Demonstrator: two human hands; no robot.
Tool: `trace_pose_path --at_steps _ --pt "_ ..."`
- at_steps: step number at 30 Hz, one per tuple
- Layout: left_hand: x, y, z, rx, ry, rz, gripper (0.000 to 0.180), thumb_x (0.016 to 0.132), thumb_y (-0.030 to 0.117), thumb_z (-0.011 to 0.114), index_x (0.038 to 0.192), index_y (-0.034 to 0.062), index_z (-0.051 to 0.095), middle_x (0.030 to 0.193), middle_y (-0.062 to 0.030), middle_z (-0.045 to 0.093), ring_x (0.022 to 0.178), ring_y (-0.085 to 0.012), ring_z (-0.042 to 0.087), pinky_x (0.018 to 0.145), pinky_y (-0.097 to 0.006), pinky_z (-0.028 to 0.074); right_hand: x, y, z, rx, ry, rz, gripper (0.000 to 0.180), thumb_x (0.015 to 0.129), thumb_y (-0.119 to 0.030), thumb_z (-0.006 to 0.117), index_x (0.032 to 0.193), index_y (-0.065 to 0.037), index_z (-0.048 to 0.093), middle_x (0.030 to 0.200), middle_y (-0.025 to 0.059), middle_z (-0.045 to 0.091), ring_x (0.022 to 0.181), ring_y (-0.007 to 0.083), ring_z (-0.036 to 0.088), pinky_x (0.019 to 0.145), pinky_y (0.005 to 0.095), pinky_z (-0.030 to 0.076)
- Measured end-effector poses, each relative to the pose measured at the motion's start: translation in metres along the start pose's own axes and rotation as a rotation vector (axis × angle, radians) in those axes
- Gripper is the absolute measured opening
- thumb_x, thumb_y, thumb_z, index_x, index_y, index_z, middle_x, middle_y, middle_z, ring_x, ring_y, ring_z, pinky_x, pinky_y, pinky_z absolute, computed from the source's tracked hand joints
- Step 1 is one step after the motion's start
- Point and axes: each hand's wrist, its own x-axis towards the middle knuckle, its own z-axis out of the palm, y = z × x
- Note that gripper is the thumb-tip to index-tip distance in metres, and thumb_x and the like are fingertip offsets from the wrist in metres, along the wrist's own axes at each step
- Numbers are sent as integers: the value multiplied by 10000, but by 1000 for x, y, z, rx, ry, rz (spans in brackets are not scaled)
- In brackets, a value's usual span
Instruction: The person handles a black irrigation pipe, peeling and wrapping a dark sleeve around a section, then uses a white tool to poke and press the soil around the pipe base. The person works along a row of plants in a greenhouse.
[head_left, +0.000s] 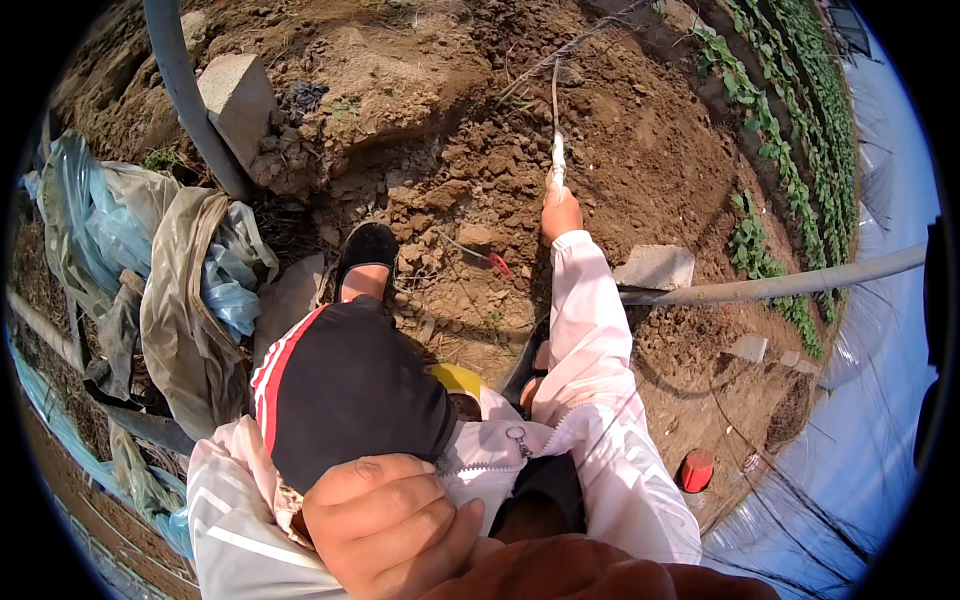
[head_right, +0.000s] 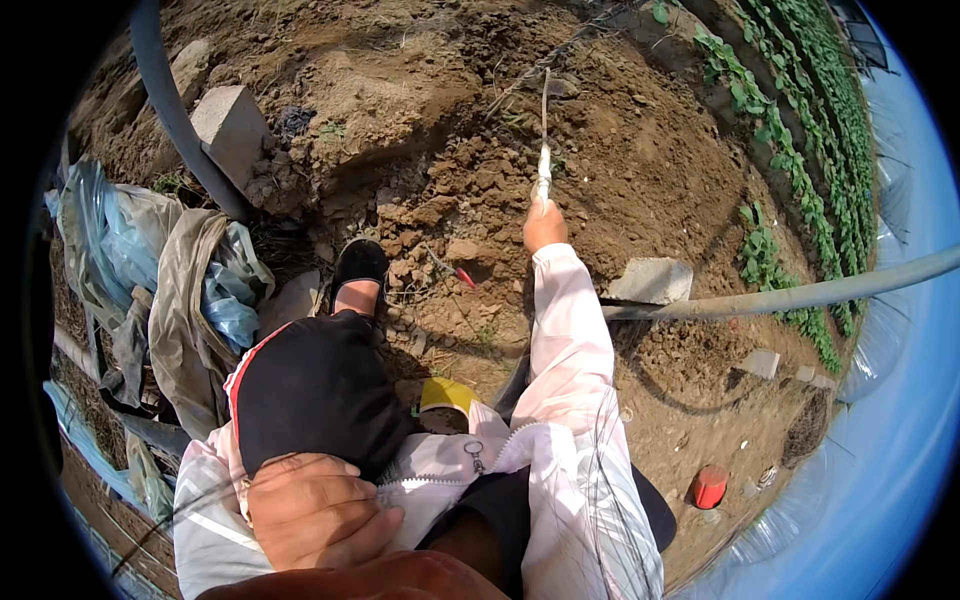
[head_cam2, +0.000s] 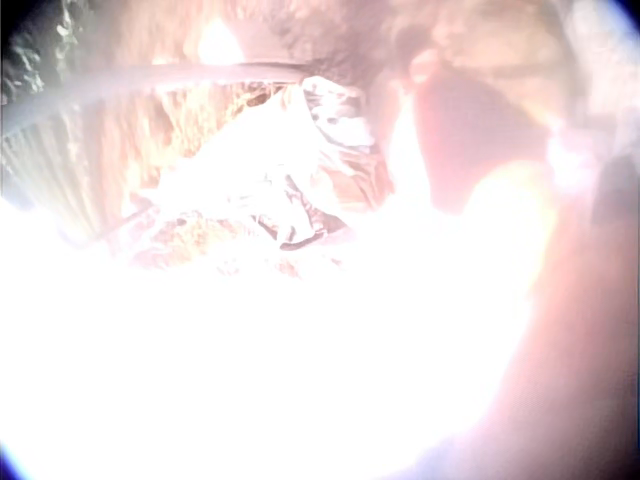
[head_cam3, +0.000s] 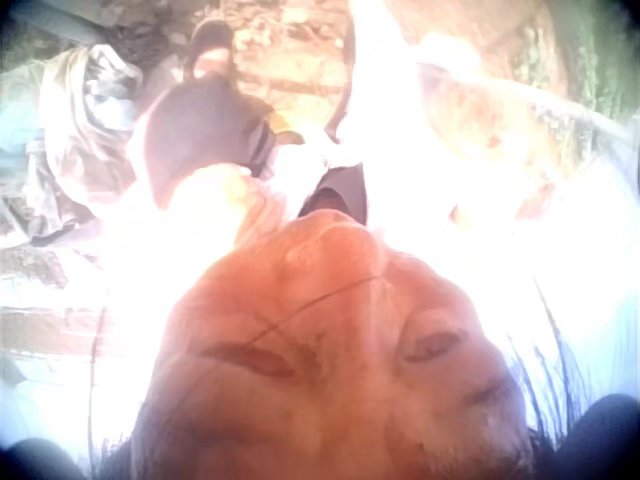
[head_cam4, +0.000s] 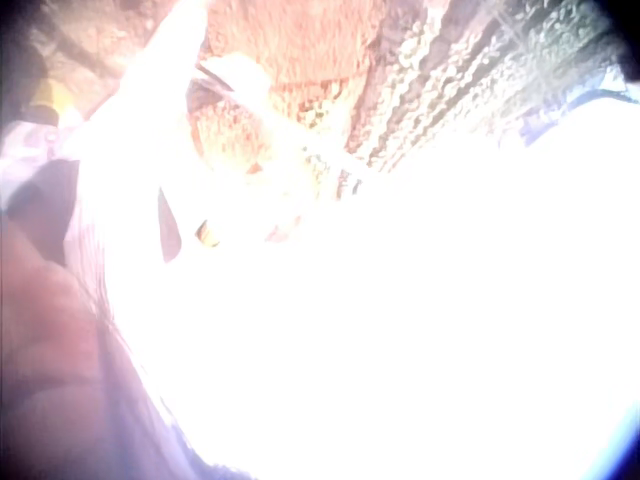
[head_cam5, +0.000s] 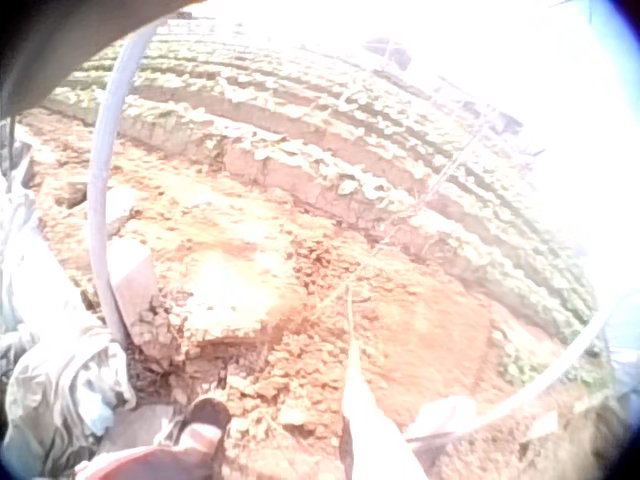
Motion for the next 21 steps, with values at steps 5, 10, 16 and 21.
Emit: trace_pose_path --at_steps 5,10,16,21 --pt "-1 -3 4 -47 16 36 242 715 297 761 804 74 731 637 -18 616 599 -163 644 594 -302 551 -123 13 19 -16 -2 33 345 1048 -339 444 1052 -28 594 925 288 664 909 500 627 783 557 485" --pt "-6 5 11 -47 -14 25 251 737 307 767 797 67 727 632 -18 613 590 -164 640 587 -301 545 -257 15 -10 18 -101 7 351 1060 -334 433 1048 -29 607 804 260 641 820 487 624 708 539 478" --pt "6 11 0 -103 -92 8 267 764 319 773 787 58 722 625 -18 608 578 -164 632 579 -297 538 -99 7 -44 -25 152 66 362 1059 -338 418 1039 -19 590 872 282 667 856 495 634 733 563 474" --pt "-4 7 7 -110 -3 64 282 787 325 779 770 52 712 609 -18 599 561 -163 619 575 -287 527 34 39 -14 -30 204 154 423 1031 -385 468 1048 -3 649 925 245 699 935 450 665 803 505 503"
